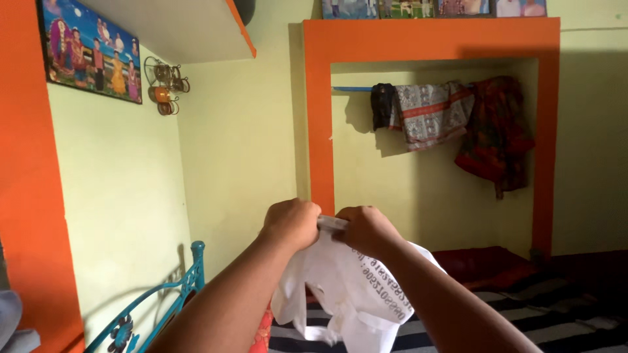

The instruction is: The person folds a blue floral cloth and places it on a shelf, smooths a striped bedsheet by hand, and puts a white plastic bag into a shelving unit before straightening a stack of books.

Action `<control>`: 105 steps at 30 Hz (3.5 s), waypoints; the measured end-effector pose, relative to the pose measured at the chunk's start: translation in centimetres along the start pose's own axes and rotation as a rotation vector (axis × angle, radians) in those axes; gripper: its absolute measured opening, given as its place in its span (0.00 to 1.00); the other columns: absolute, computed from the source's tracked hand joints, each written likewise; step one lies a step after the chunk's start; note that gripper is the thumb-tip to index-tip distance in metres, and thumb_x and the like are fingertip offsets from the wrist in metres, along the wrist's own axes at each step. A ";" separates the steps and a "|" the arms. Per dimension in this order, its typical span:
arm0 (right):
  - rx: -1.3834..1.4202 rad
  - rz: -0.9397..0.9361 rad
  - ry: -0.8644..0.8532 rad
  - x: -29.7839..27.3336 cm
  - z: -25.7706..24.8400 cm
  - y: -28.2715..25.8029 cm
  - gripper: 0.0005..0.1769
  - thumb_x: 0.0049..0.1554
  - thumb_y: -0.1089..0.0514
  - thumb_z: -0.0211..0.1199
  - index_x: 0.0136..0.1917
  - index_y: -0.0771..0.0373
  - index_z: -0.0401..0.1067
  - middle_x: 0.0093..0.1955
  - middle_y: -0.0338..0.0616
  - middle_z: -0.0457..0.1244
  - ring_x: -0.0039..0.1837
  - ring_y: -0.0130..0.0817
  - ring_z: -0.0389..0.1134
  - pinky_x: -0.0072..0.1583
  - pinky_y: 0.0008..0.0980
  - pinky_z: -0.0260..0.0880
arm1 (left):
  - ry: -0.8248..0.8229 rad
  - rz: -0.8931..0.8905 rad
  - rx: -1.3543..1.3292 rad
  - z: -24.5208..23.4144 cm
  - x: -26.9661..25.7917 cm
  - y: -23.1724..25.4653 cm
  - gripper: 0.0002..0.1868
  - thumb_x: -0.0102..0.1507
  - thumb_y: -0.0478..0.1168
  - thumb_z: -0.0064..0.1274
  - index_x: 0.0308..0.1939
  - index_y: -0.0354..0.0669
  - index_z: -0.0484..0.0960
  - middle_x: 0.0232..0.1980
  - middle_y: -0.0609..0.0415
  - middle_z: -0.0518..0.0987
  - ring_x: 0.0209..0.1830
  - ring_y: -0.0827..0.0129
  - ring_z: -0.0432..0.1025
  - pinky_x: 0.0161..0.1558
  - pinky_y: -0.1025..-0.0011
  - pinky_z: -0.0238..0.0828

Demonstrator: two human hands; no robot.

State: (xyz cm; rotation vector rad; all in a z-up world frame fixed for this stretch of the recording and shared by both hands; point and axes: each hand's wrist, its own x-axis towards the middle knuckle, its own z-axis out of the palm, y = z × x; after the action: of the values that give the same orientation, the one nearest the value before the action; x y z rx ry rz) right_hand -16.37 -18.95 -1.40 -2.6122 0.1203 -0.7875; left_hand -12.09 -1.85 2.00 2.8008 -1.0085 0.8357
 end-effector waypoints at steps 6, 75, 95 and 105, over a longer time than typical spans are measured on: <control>-0.248 -0.051 -0.064 -0.4 -1.1 2.7 0.66 0.26 0.42 0.92 0.75 0.50 0.65 0.67 0.45 0.64 0.68 0.48 0.61 0.63 0.60 0.57 | 0.129 -0.165 -0.050 0.8 1.4 -1.8 0.07 0.59 0.35 0.52 0.39 0.46 0.84 0.43 0.47 0.84 0.46 0.51 0.79 0.46 0.55 0.77; 1.265 0.387 -0.220 -0.9 1.4 9.1 0.32 0.60 0.43 0.55 0.67 0.69 0.73 0.54 0.57 0.72 0.51 0.46 0.75 0.55 0.43 0.75 | -0.310 0.029 -0.324 1.3 -1.4 1.6 0.89 0.28 0.53 0.83 0.82 0.65 0.35 0.83 0.62 0.55 0.84 0.58 0.39 0.76 0.41 0.40; 0.229 0.461 0.298 1.6 -3.1 11.2 0.35 0.47 0.34 0.74 0.59 0.60 0.79 0.56 0.50 0.72 0.60 0.44 0.73 0.66 0.44 0.73 | -0.323 -0.299 -0.806 4.2 1.3 -0.9 0.31 0.46 0.32 0.60 0.55 0.32 0.82 0.48 0.39 0.86 0.45 0.55 0.82 0.47 0.60 0.78; 0.459 -0.015 0.465 -0.6 1.2 5.4 0.43 0.58 0.37 0.70 0.79 0.54 0.62 0.80 0.63 0.43 0.77 0.60 0.43 0.65 0.59 0.60 | -0.252 -0.460 -1.380 4.2 1.6 1.1 0.22 0.62 0.44 0.57 0.61 0.46 0.82 0.47 0.45 0.84 0.39 0.60 0.81 0.37 0.63 0.72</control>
State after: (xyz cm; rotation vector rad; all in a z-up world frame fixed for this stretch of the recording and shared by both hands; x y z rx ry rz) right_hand -16.05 -23.37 -4.78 -1.9715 0.0428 -1.2506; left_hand -9.75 -4.59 -0.87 1.7420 -0.5178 -0.2649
